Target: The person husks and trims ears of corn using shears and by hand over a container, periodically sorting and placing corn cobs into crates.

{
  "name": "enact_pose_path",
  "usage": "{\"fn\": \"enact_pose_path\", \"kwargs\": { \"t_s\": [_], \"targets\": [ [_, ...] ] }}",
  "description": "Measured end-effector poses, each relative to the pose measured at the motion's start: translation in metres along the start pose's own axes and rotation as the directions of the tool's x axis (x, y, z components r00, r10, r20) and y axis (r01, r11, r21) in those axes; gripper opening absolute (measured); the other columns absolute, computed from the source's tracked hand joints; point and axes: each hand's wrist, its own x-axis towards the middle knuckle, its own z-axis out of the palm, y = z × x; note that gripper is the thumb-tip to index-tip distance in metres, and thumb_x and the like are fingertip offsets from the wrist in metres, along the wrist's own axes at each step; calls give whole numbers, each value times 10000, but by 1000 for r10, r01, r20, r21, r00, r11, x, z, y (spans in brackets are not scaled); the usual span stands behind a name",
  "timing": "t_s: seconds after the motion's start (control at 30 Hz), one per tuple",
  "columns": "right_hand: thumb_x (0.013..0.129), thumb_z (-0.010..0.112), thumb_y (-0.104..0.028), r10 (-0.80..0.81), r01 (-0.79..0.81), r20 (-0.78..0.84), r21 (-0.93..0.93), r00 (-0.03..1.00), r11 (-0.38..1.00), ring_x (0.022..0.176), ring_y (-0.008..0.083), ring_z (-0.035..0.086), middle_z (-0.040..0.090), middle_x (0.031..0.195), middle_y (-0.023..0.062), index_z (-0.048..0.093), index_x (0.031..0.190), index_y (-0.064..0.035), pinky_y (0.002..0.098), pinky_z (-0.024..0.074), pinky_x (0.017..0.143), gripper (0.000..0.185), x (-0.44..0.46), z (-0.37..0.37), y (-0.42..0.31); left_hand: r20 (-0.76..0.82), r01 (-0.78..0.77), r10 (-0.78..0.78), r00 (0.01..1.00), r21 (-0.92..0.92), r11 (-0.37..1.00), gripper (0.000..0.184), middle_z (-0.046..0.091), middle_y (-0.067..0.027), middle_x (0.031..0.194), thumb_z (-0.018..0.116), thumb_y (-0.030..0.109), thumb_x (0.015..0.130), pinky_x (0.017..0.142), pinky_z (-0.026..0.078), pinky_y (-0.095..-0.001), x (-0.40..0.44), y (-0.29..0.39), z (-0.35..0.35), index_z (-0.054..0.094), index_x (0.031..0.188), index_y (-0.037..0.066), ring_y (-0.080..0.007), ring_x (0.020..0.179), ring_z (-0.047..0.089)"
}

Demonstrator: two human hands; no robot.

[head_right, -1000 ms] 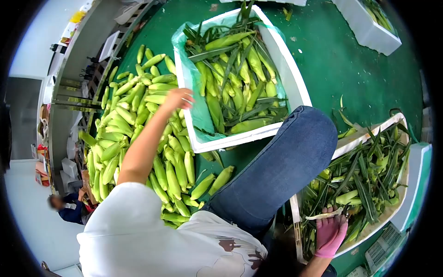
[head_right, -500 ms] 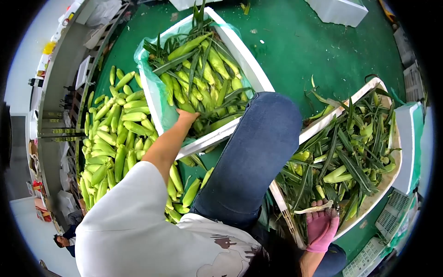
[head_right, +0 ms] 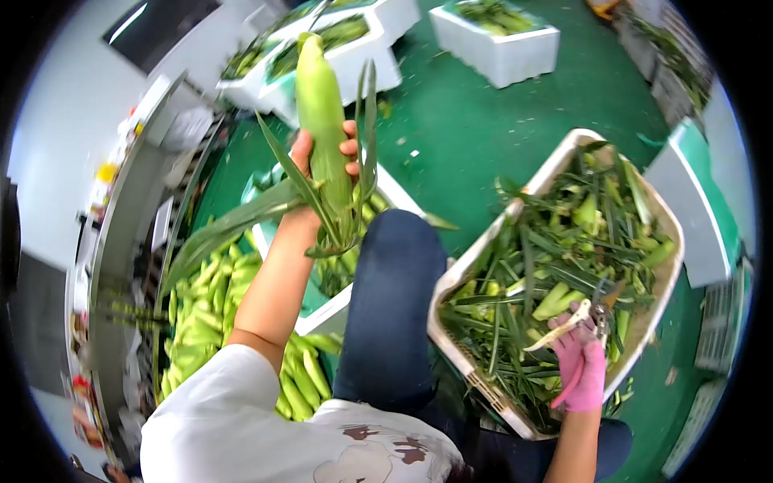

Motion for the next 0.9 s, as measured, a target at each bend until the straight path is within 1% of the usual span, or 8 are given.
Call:
{"fn": "enact_pose_path", "kwargs": {
  "t_s": [0.07,0.2,0.3,0.4,0.5,0.63,0.77,0.9],
  "targets": [
    [878,653,-284,6,-6,-39,-2,999,1000,1192,271,553,594,1188,101,436,1407,-14,431,417,1056,632,-4,-7,-8,78,51,-71,994,226,973,828,590,-103,1115,540,707,884,738,549,-346,27,-36,56,502,1313,0,-216,902,580],
    [818,669,-202,-156,60,-212,-398,965,915,1190,228,548,590,1241,100,415,1443,-4,360,393,1061,703,-16,-7,-52,189,174,-272,943,418,892,597,564,-127,1216,567,509,969,903,566,-480,64,-151,99,504,1304,19,-273,1087,610],
    [788,721,-190,-319,119,-218,-624,922,772,1192,252,550,571,1285,128,423,1437,5,350,412,1044,739,-19,-17,-83,8,366,-486,874,648,668,517,603,-84,1134,757,240,876,902,539,-396,70,-228,95,518,1285,32,-229,1047,623],
    [765,741,-246,-519,145,-108,-894,848,424,1178,327,545,561,1260,193,429,1404,27,394,417,1036,762,-12,-43,-91,107,174,-427,898,805,568,617,614,-51,1133,821,190,795,932,454,-301,59,-278,95,519,1305,17,-139,1048,562],
    [723,759,-293,-570,174,56,-972,820,155,1131,410,537,561,1191,245,456,1348,38,442,421,1015,769,-4,-56,-89,225,-143,-364,904,961,238,689,618,-91,1155,825,195,763,947,465,-336,50,-296,81,475,1333,29,-193,1088,576],
    [711,756,-297,-498,131,133,-991,857,-39,1080,403,536,559,1121,213,476,1303,4,467,428,975,721,-4,-48,-81,190,-185,-520,833,981,64,713,628,-113,1186,813,159,760,967,468,-344,38,-299,73,451,1365,59,-190,1082,594],
    [711,763,-255,-480,163,146,-987,865,-7,1092,404,535,563,1135,211,482,1312,-11,458,433,980,707,3,-56,-68,77,-94,-720,690,995,16,736,629,-119,1180,804,135,750,963,470,-334,38,-294,71,438,1384,60,-194,1070,598],
    [766,705,-182,-372,69,-65,-940,926,335,840,355,616,620,993,206,556,1161,3,410,518,797,461,10,-62,-35,10,-20,-785,620,1000,-4,729,620,-92,1174,807,157,757,955,458,-310,47,-289,59,448,1381,37,-161,1067,576]
  ]
}}
